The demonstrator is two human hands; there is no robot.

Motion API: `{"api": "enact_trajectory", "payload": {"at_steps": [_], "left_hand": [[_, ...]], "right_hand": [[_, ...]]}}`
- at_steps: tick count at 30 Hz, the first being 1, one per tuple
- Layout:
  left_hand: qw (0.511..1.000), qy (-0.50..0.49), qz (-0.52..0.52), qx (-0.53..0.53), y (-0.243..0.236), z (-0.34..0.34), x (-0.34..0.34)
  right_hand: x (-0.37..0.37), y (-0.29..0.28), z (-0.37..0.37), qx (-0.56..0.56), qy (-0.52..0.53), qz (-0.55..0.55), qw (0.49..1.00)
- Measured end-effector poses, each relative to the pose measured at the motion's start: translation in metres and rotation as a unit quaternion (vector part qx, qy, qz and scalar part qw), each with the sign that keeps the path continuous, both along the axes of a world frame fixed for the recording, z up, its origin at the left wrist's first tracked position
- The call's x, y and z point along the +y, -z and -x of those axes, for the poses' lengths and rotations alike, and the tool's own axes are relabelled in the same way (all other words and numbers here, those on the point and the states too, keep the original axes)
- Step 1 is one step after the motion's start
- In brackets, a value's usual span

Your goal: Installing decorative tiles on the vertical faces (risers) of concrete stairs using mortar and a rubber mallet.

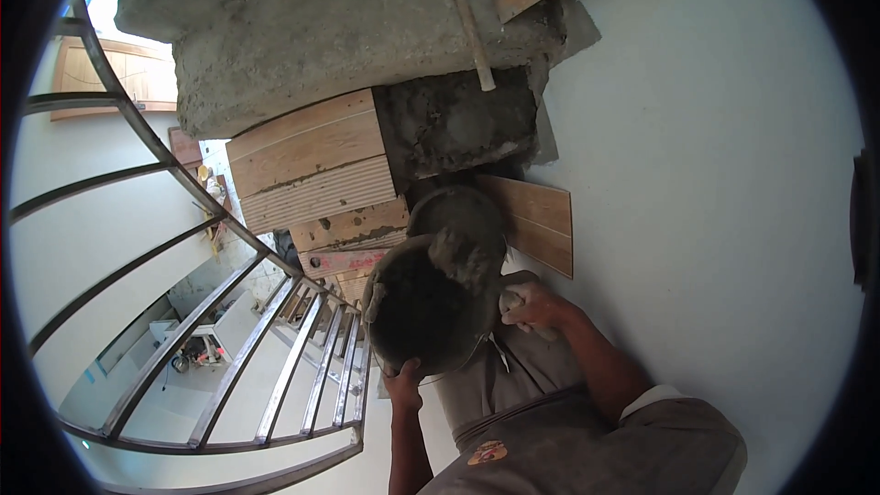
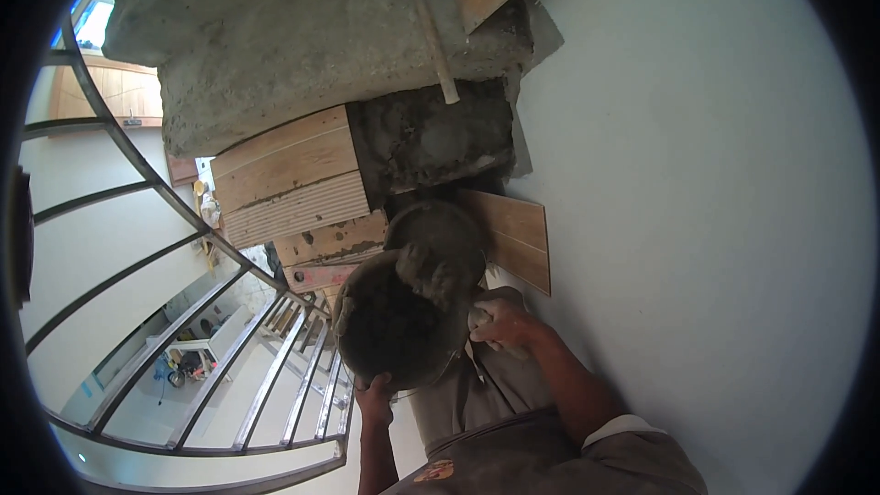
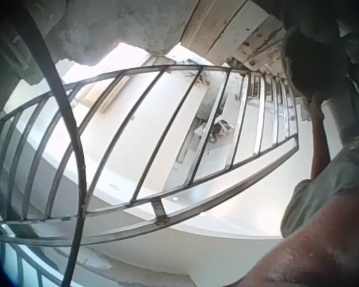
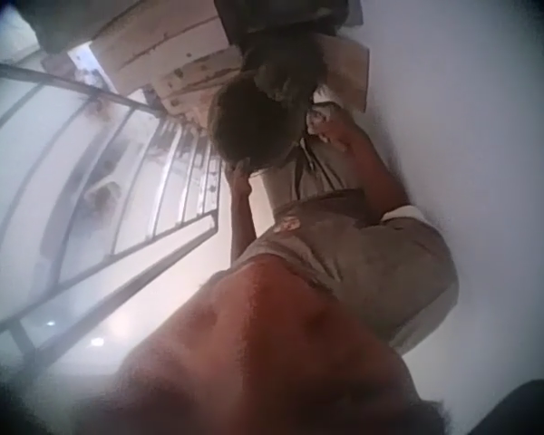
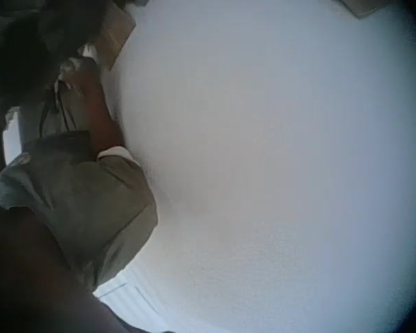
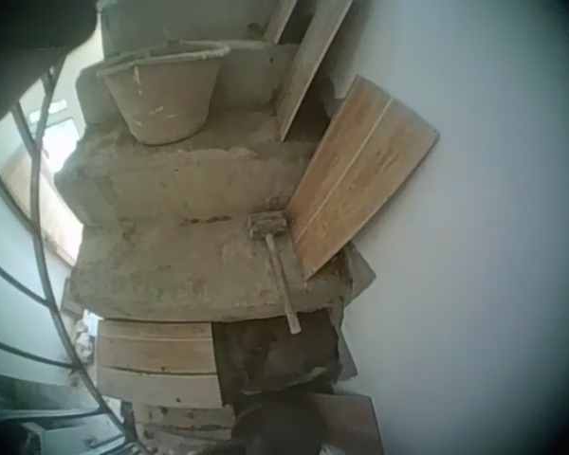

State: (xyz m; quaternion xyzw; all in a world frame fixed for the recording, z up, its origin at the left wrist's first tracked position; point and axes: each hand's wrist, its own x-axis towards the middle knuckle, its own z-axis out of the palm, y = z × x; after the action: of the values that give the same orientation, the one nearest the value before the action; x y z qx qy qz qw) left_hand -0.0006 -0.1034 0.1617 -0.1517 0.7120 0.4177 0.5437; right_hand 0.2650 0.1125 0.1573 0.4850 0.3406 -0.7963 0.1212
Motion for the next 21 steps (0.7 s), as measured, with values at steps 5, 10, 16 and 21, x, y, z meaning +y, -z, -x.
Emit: {"api": "enact_trajectory", "payload": {"at_steps": [5,10,16,21], "left_hand": [[1.0,0.018,0.01,-0.012,0.01,0.017,-0.015],[0.998,0.049,-0.001,-0.029,0.015,0.013,-0.001],[0.997,0.065,-0.004,-0.031,0.014,0.029,-0.007],[0.997,0.061,0.04,-0.033,0.013,0.038,-0.018]], "right_hand": [[0.021,0.02,0.002,-0.048,0.191,-0.105,0.975],[0.092,0.143,0.026,-0.414,0.029,-0.477,0.775],[0.071,0.153,0.025,-0.402,0.108,-0.533,0.736],[0.076,0.134,0.034,-0.296,0.273,-0.29,0.868]]}}
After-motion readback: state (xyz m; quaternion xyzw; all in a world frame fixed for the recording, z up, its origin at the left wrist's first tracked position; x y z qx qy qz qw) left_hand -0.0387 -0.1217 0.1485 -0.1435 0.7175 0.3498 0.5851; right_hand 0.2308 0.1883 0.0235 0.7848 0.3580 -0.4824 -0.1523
